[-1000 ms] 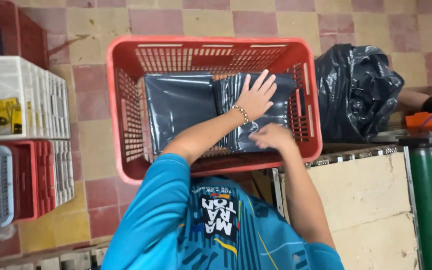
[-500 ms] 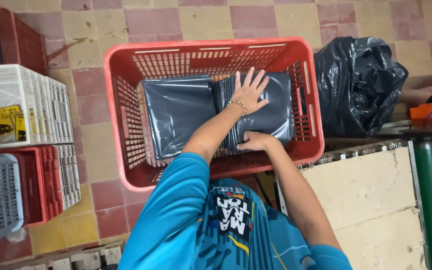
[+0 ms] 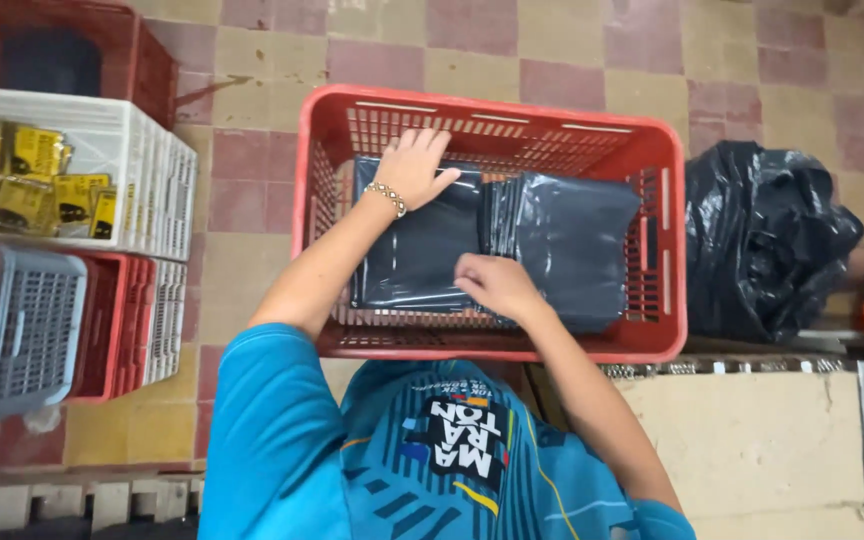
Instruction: The person collects plastic bags from a production machine, folds them, and stacks them into a red plastic basket.
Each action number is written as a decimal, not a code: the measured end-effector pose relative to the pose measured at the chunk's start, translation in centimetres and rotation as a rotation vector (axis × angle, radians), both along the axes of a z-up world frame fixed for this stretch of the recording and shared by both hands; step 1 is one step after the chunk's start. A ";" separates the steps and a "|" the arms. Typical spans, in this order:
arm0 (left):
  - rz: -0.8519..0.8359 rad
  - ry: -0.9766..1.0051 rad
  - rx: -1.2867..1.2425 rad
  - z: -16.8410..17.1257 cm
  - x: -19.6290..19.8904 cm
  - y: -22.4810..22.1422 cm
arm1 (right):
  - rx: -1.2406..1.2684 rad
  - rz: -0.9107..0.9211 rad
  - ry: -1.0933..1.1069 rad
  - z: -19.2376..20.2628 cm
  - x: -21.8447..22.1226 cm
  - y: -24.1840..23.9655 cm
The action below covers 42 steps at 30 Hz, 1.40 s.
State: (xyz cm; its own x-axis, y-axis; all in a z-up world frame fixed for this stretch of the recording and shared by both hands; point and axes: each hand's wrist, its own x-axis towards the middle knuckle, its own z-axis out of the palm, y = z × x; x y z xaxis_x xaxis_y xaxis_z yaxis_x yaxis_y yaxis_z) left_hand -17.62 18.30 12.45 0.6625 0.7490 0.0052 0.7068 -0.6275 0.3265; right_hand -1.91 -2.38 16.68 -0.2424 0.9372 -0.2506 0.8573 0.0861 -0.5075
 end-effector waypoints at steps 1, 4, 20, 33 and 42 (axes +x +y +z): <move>0.015 0.007 -0.005 0.0 -0.7 0.0 | -0.005 0.015 0.007 0.0 -1.4 0.6; 0.073 0.167 -0.231 -1.2 -1.6 0.0 | -0.132 0.241 0.117 0.0 -4.9 1.7; 0.272 0.269 -0.237 -6.7 3.2 0.3 | -0.594 0.355 -0.179 -5.8 -6.6 2.3; -0.037 0.066 0.146 -0.6 3.4 -4.7 | -0.540 -0.012 0.521 1.2 -0.3 -0.8; 0.376 0.272 0.022 -1.4 -0.4 -3.0 | -0.425 -0.216 0.666 -0.8 1.7 -4.9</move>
